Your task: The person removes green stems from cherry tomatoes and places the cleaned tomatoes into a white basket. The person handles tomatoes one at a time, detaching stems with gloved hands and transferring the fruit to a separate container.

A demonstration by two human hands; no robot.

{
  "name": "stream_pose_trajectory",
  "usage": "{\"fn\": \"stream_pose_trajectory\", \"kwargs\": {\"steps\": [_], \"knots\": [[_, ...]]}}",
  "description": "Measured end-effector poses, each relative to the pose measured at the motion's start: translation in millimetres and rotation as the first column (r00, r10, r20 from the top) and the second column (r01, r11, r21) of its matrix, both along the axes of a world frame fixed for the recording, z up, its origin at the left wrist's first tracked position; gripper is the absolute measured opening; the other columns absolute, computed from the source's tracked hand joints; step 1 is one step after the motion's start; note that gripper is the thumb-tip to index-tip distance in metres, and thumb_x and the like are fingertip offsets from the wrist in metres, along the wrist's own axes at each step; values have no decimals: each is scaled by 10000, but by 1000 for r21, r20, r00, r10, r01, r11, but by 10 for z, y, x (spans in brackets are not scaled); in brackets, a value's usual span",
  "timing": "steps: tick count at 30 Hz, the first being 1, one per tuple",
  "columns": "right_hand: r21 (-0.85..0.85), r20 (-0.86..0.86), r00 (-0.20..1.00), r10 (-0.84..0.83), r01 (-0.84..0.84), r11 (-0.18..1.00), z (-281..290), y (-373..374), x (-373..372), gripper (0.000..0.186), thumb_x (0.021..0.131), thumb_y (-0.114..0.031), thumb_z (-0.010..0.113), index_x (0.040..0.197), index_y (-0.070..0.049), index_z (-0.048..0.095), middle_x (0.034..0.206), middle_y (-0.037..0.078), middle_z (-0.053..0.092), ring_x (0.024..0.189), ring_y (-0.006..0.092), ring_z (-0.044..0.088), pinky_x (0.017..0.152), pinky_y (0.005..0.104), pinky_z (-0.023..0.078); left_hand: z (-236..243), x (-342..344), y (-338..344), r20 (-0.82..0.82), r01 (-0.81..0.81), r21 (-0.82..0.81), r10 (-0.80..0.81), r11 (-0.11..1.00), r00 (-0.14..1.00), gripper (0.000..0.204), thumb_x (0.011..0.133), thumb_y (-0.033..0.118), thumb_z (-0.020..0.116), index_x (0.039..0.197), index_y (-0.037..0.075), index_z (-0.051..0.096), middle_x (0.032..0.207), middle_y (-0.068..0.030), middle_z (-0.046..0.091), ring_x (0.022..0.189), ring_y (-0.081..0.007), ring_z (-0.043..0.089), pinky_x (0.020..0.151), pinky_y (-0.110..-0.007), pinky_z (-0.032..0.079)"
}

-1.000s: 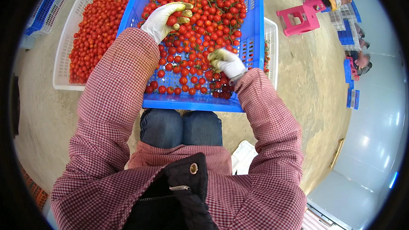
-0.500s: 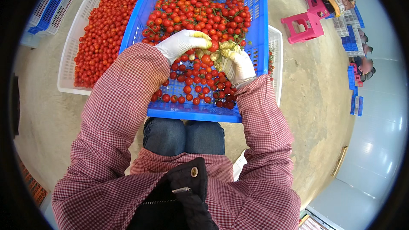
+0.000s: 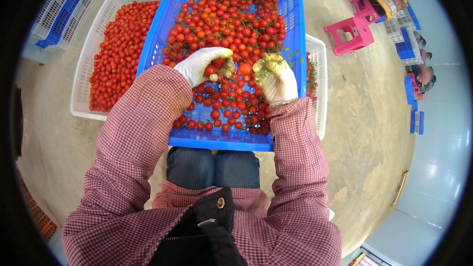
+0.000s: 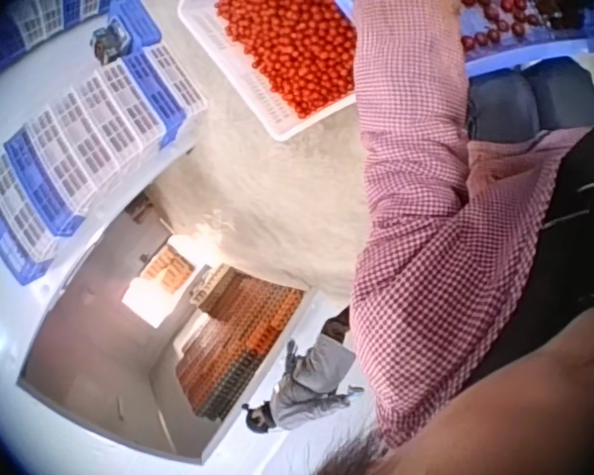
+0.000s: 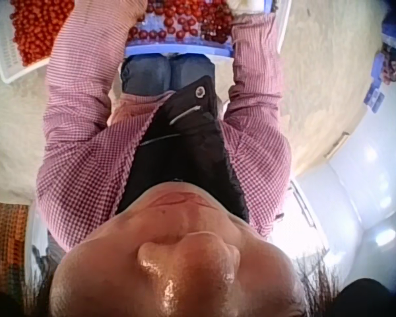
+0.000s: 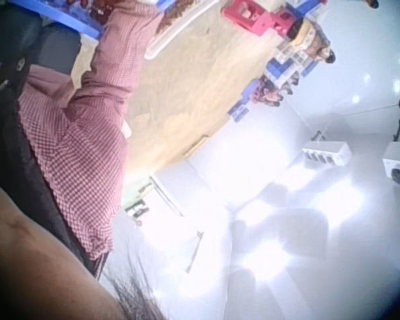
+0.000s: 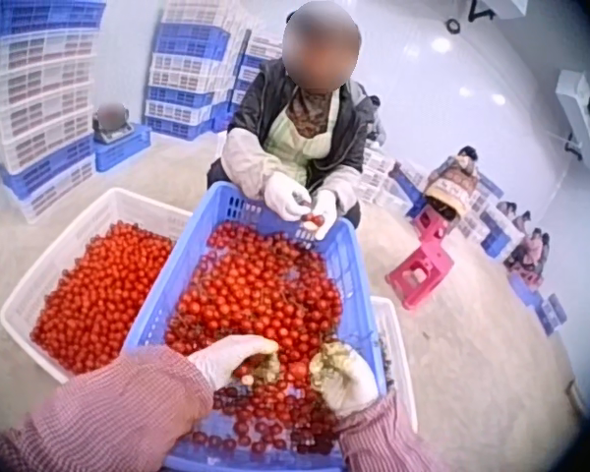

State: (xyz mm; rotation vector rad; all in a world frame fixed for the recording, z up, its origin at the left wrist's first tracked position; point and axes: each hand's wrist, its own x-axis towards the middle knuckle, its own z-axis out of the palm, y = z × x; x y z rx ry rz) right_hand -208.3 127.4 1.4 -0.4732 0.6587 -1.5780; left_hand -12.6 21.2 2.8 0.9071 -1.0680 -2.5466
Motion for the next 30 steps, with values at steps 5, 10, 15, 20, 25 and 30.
{"fn": "stream_pose_trajectory", "kwargs": {"steps": [5, 10, 15, 20, 25, 30], "knots": [[-9, -99, 995, -32, 31, 999, 12, -13, 117, 229, 791, -29, 563, 1010, 25, 527, 912, 140, 605, 845, 257, 603, 755, 372, 504, 27, -55, 120, 93, 193, -214, -177, 958, 980, 282, 827, 243, 553, 1042, 61, 571, 864, -24, 617, 743, -88, 587, 498, -193, 416], [-47, -82, 993, -83, 79, 996, 192, -5, 82, 192, 798, -42, 569, 984, -5, 539, 837, 136, 609, 746, 218, 586, 681, 325, 492, 59, 6, 59, -98, 190, -254, -221, 948, 970, 298, 795, 160, 527, 1061, 26, 551, 912, -48, 604, 723, -94, 589, 484, -172, 425], [-113, -675, 617, -406, 456, 883, 429, 179, -733, 194, 821, -70, 562, 1002, -2, 545, 848, 123, 607, 649, 162, 569, 587, 243, 460, 226, 146, -130, -340, -183, -112, 135, 977, 931, 315, 803, 247, 551, 998, 0, 547, 873, -79, 610, 672, -105, 574, 411, -165, 376], [69, -776, -493, 394, 555, 829, 63, 544, -1605, 543, 690, -202, 695, 1190, -95, 513, 1072, 190, 568, 1022, 296, 548, 873, 345, 423, 404, 943, -660, -592, -621, 269, 635, 736, 496, 238, 835, 160, 544, 1006, -4, 529, 985, -128, 595, 894, -196, 605, 452, -190, 399], [165, -964, -58, 258, 632, 757, 150, 525, -1599, 222, 745, -197, 644, 875, -18, 662, 710, 89, 626, 717, 177, 597, 682, 278, 462, 174, 1883, -1080, -298, -911, -98, 862, 400, 411, 201, 821, 193, 583, 931, 24, 573, 950, -90, 604, 892, -182, 581, 569, -222, 401], [38, -999, 32, 36, 64, 997, 150, 217, -607, 134, 737, -127, 622, 853, -67, 649, 771, 45, 634, 724, 111, 581, 668, 251, 461, -160, 2322, -999, 310, -372, -817, 880, 440, 360, 543, 809, 241, 612, 1238, -43, 441, 1229, -166, 496, 1180, -250, 415, 1001, -330, 289]]}}
